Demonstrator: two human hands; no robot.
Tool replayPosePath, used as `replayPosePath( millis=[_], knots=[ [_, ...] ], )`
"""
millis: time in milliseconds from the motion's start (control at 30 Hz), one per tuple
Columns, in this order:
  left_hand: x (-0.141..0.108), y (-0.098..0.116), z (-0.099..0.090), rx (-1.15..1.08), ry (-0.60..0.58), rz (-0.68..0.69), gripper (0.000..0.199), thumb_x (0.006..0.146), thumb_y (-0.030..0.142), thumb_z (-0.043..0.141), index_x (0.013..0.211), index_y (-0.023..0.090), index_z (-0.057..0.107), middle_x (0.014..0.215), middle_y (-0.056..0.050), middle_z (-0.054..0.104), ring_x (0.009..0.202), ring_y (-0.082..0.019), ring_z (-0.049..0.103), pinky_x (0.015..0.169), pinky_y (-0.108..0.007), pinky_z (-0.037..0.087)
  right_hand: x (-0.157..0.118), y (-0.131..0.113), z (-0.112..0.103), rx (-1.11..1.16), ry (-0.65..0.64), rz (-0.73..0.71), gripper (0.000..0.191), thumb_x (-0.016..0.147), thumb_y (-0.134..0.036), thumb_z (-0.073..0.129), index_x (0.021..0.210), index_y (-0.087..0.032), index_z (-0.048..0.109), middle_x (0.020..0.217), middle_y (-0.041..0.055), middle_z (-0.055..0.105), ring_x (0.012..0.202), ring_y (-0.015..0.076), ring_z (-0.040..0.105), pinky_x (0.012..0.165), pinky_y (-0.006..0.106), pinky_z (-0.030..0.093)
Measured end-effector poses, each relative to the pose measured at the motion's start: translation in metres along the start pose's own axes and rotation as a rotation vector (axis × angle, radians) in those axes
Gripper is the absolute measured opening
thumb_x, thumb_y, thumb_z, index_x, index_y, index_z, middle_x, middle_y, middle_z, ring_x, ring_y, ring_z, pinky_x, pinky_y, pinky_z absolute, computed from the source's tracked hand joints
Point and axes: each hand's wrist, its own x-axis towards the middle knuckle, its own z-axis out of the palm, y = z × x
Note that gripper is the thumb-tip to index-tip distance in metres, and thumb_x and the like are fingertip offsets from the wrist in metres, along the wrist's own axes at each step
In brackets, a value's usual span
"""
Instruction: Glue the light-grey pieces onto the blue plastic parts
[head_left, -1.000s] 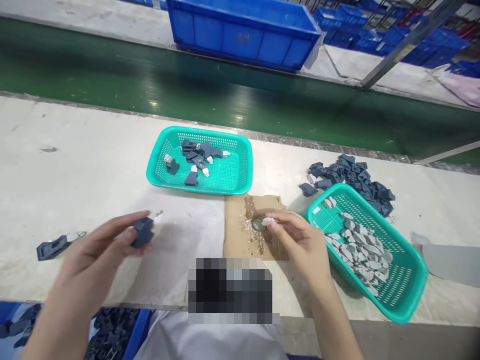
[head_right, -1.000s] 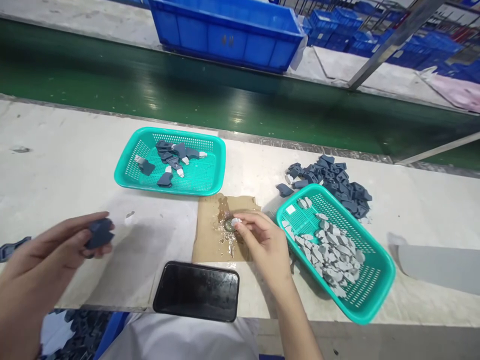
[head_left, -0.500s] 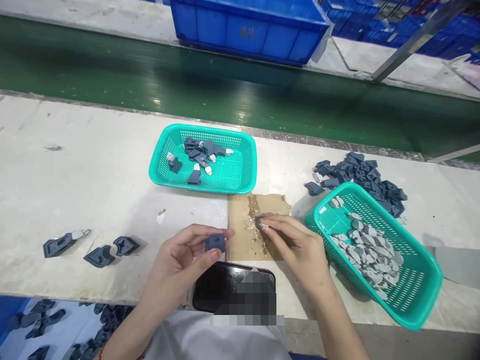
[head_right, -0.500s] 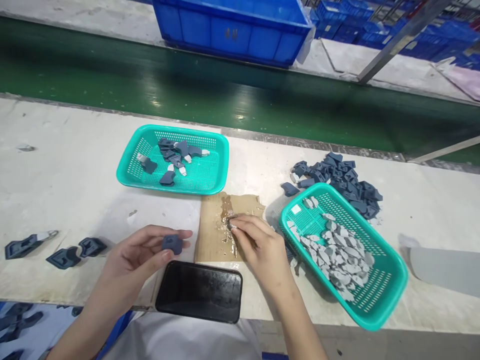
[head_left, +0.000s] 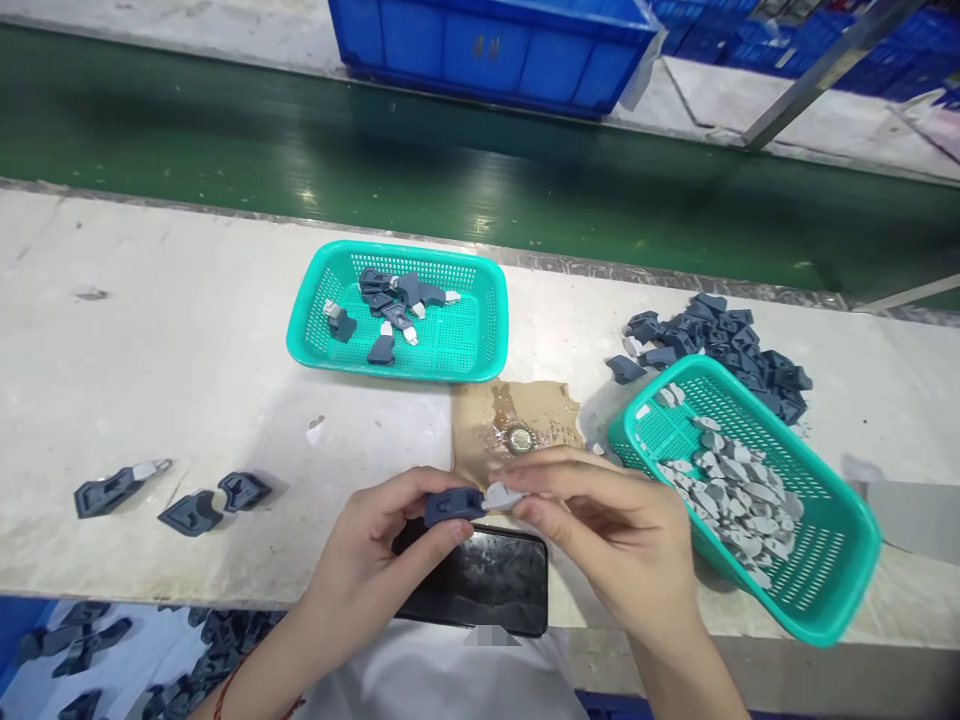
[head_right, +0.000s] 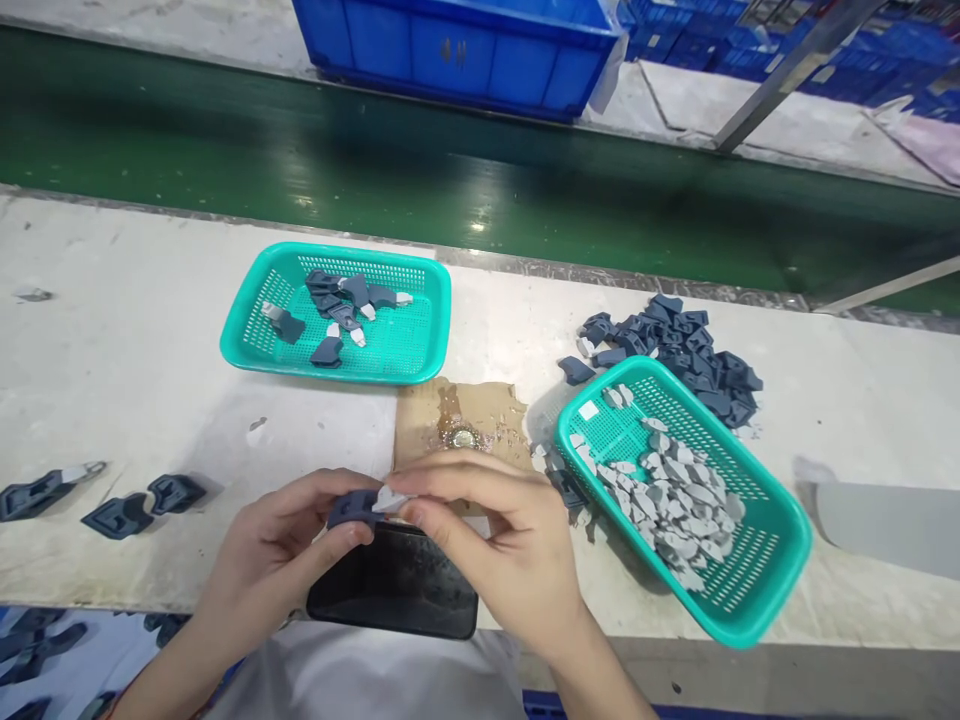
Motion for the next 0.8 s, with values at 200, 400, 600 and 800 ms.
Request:
replayPosePath(
  millis=[200,400,600,800],
  knots=[
    [-0.002,-0.002,-0.003,0.107,-0.041,0.043,0.012,0.095,0.023,0.068,0.104,0.028,0.074,0.094,0.002,0.080,0.083,-0.013,0.073,0.075,-0.019,0.057,0.000,0.000,0.003,-0.020,-0.044,-0.011,0.029,0.087,-0.008,0.074,0.098,-0.033,0.083,0.095,-0.0011,0.082,0.089,0.0177,0.078,0.080,0.027,0.064],
    [-0.005,-0.003,-0.008,0.324,-0.073,0.129,0.022,0.097,0.021,0.064,0.117,0.030,0.069,0.108,0.002,0.079,0.092,-0.013,0.073,0.083,-0.019,0.056,-0.002,-0.002,0.001,-0.122,-0.109,-0.066,0.030,0.090,-0.007,0.070,0.104,-0.031,0.082,0.099,0.0003,0.082,0.091,0.0180,0.078,0.081,0.027,0.065],
    [-0.002,0.002,-0.010,0.465,-0.094,0.212,0.020,0.098,0.020,0.060,0.116,0.025,0.067,0.107,-0.002,0.079,0.089,-0.016,0.074,0.082,-0.023,0.059,-0.003,-0.001,-0.001,-0.191,-0.193,-0.105,0.031,0.094,-0.008,0.064,0.110,-0.030,0.079,0.101,0.0015,0.081,0.091,0.0179,0.077,0.081,0.028,0.065],
    [0.004,0.007,-0.009,0.532,-0.098,0.309,0.017,0.096,0.017,0.062,0.111,0.024,0.065,0.099,-0.001,0.078,0.085,-0.014,0.075,0.082,-0.022,0.060,-0.008,-0.002,-0.001,-0.181,-0.151,-0.103,0.031,0.092,-0.007,0.066,0.108,-0.030,0.079,0.101,0.0011,0.081,0.093,0.0168,0.078,0.082,0.026,0.065]
  ],
)
